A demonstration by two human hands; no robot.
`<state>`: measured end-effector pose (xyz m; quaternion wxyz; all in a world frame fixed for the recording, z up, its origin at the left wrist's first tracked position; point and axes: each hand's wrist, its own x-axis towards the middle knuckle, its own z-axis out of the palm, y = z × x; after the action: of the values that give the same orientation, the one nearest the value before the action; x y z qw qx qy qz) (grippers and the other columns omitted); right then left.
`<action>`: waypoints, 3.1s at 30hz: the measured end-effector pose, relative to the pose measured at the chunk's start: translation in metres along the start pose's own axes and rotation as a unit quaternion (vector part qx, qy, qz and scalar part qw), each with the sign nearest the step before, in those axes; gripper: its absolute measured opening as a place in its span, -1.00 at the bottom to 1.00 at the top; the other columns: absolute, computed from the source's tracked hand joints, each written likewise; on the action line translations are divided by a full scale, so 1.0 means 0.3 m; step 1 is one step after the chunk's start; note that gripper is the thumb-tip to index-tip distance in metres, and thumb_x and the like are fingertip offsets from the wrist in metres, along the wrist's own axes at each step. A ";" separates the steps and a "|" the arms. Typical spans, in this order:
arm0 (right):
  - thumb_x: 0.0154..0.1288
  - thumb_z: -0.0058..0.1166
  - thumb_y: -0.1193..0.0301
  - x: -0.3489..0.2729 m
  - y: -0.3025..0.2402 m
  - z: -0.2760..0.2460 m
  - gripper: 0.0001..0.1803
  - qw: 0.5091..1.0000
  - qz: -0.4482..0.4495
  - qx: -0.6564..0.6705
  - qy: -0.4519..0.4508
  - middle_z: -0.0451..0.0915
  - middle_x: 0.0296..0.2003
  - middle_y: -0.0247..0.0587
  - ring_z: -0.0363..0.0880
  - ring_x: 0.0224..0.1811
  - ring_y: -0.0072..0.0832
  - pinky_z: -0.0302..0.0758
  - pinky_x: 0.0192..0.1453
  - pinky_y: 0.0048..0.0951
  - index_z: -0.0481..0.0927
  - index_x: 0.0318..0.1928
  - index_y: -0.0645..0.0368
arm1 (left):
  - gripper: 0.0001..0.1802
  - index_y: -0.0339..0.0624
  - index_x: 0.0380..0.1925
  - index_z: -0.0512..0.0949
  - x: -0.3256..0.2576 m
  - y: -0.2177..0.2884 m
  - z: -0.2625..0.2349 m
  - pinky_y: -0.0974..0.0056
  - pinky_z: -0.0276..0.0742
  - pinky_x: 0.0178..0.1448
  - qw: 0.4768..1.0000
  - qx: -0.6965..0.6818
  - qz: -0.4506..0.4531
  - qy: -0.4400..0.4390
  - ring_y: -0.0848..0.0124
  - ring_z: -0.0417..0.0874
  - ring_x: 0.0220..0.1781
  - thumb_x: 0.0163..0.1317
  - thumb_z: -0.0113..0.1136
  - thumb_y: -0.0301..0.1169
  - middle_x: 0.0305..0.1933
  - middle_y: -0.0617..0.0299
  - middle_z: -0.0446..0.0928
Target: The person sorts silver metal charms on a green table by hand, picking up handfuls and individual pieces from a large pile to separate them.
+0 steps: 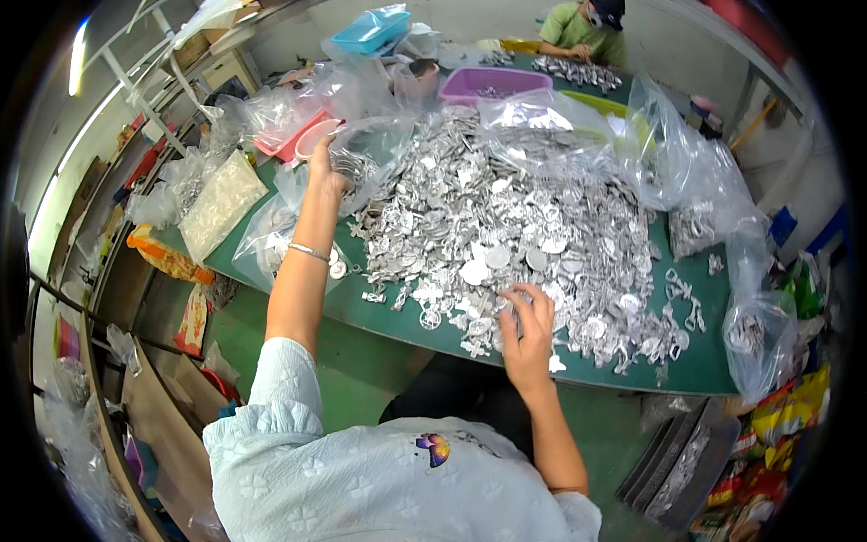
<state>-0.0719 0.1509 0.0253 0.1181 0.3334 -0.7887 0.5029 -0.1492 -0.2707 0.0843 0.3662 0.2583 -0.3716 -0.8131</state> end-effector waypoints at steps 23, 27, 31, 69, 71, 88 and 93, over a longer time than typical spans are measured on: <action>0.01 0.15 0.40 0.322 0.310 -0.070 -0.85 0.939 -0.143 -0.289 -0.118 0.46 -0.39 -0.25 0.36 -0.23 -0.29 0.25 -0.11 -0.30 0.48 -0.43 0.17 | -0.63 -0.11 -0.03 0.44 -0.532 -0.490 0.171 0.05 0.27 0.23 0.523 0.656 0.325 -0.437 0.00 0.26 0.23 0.11 0.09 -0.41 0.23 0.07 0.22; 0.04 0.16 0.38 0.283 0.329 -0.222 -0.81 0.977 0.205 0.010 -0.061 0.47 -0.50 -0.18 0.41 -0.38 -0.25 0.31 -0.22 -0.27 0.48 -0.52 0.24 | -0.69 -0.16 -0.11 0.48 -0.560 -0.446 0.078 0.11 0.38 0.11 0.540 0.648 0.346 -0.411 0.01 0.38 0.11 0.10 0.08 -0.46 0.16 0.01 0.29; 0.07 0.15 0.32 0.313 0.358 -0.239 -0.76 0.979 0.113 -0.152 -0.075 0.49 -0.48 -0.10 0.43 -0.35 -0.22 0.34 -0.21 -0.24 0.52 -0.51 0.27 | -0.69 -0.21 -0.11 0.47 -0.556 -0.436 0.099 0.12 0.37 0.11 0.603 0.625 0.304 -0.392 0.02 0.40 0.08 0.09 0.06 -0.49 0.10 -0.05 0.33; 0.07 0.20 0.35 0.391 0.315 -0.162 -0.75 0.957 0.170 0.167 -0.164 0.51 -0.48 -0.22 0.44 -0.43 -0.43 0.34 -0.33 -0.47 0.49 -0.36 0.27 | -0.78 -0.31 -0.15 0.41 -0.694 -0.511 0.309 0.29 0.44 -0.27 0.873 0.111 -0.336 -0.336 0.37 0.50 -0.35 0.22 -0.03 -0.47 -0.30 0.18 0.46; 0.13 0.11 0.34 0.427 0.287 -0.162 -0.79 0.990 0.036 -0.061 -0.123 0.51 -0.42 -0.19 0.41 -0.29 -0.37 0.31 -0.16 -0.37 0.53 -0.36 0.26 | -0.73 -0.33 -0.09 0.38 -0.698 -0.547 0.282 0.37 0.46 -0.29 0.779 -0.046 -0.531 -0.331 0.42 0.52 -0.34 0.26 -0.04 -0.41 -0.28 0.15 0.46; 0.03 0.12 0.47 0.517 0.403 -0.172 -0.88 0.928 -0.118 -0.334 0.116 0.50 -0.47 -0.22 0.41 -0.28 -0.27 0.21 -0.06 -0.15 0.45 -0.43 0.18 | -0.49 -0.37 0.18 0.19 -0.739 -0.592 0.290 0.25 0.41 0.09 0.846 -0.067 -0.403 -0.343 0.27 0.43 0.03 0.19 -0.05 -0.60 0.13 -0.09 0.32; 0.07 0.09 0.48 0.518 0.423 -0.243 -0.90 0.938 -0.067 -0.327 0.088 0.52 -0.47 -0.16 0.46 -0.32 -0.26 0.29 -0.11 -0.23 0.51 -0.37 0.23 | -0.51 -0.42 0.16 0.18 -0.723 -0.600 0.280 0.14 0.32 0.22 0.839 -0.094 -0.399 -0.359 0.12 0.36 0.17 0.25 -0.06 -0.45 0.15 -0.14 0.29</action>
<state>-0.2809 0.1858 0.0498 0.3234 0.2825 -0.8720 0.2352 -0.1503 0.0171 0.0231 -0.1261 0.0384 -0.2635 -0.9556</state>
